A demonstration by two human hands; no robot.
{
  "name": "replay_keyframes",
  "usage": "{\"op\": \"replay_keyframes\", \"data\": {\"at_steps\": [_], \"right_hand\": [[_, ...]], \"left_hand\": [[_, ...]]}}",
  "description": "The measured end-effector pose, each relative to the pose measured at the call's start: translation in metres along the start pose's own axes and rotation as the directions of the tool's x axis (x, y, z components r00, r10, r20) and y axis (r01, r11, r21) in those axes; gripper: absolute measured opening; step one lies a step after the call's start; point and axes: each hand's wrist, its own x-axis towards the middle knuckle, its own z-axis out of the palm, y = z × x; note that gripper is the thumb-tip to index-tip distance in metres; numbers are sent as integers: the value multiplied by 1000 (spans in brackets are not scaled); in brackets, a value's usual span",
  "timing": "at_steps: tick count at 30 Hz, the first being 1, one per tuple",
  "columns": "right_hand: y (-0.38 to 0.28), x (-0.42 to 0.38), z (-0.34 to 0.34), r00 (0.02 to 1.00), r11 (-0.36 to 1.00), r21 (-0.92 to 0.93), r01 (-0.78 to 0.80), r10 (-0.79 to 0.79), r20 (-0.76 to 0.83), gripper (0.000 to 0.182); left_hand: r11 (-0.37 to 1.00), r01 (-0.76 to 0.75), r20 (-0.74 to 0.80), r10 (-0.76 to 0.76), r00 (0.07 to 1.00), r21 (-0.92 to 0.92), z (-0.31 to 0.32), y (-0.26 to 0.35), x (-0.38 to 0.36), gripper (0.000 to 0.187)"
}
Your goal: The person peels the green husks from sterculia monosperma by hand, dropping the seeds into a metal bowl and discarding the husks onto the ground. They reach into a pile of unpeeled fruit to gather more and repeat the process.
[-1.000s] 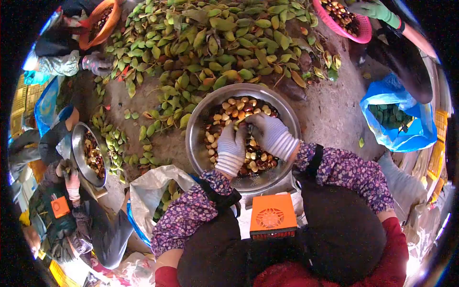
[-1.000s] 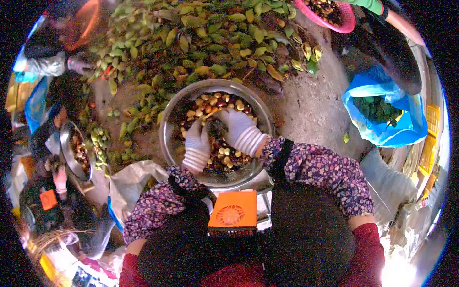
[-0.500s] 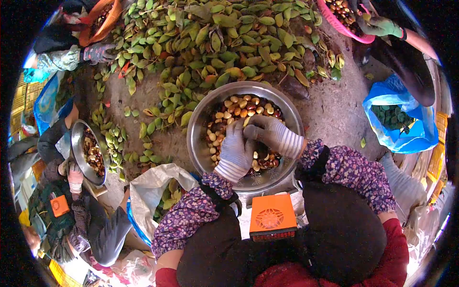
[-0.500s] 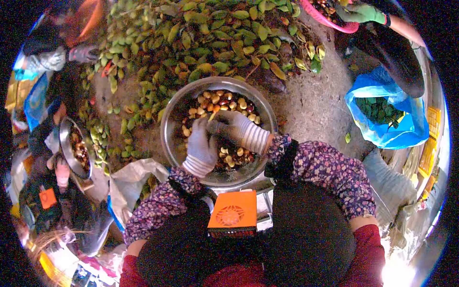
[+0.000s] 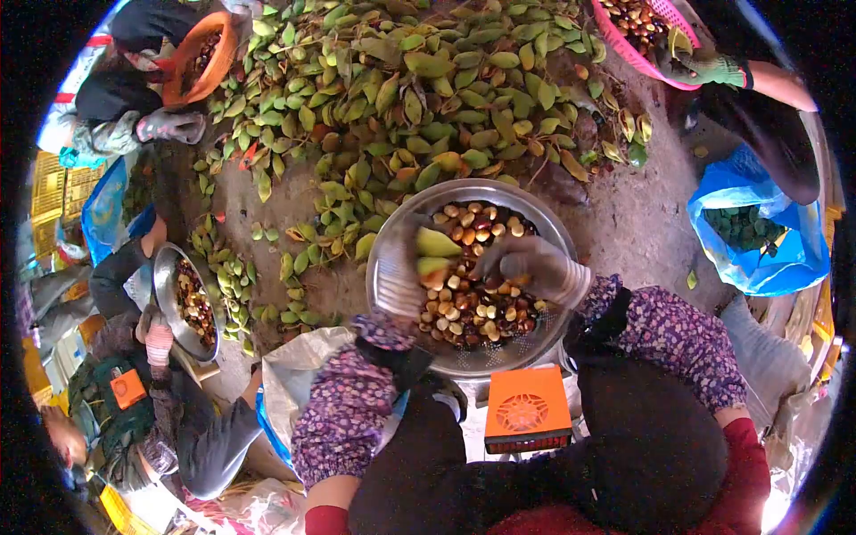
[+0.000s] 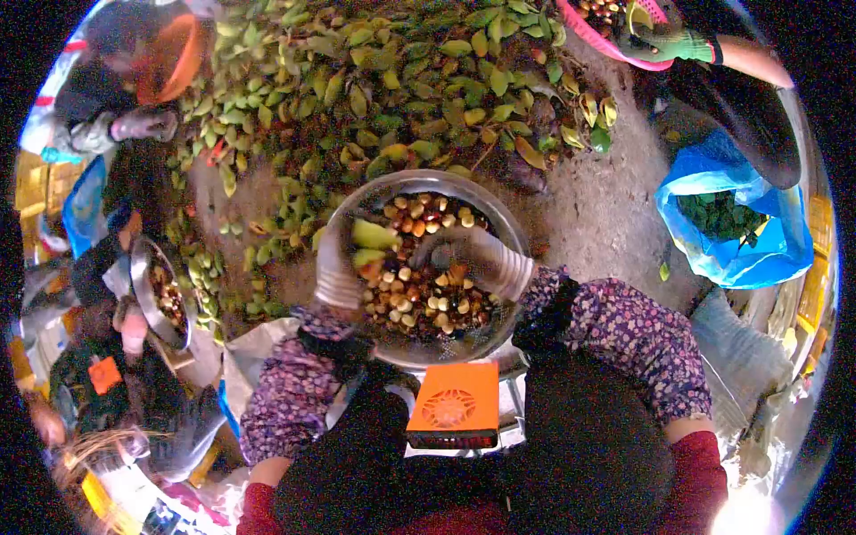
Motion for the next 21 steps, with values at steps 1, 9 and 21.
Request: {"op": "replay_keyframes", "data": {"at_steps": [1, 9, 21], "right_hand": [[-1, -1, 0, 998, 958, -286, -14, 33, 61, 26], [1, -5, 5, 982, 726, -678, -113, -24, -189, 25], [-7, 2, -1, 931, 768, -592, -244, 16, -364, 27]], "left_hand": [[994, 19, -23, -22, 999, -107, -7, 13, 12, 28], [195, -139, 26, 490, 871, 971, 21, 93, 111, 53], [111, -319, 193, 597, 779, 941, -23, 47, 183, 52]]}}
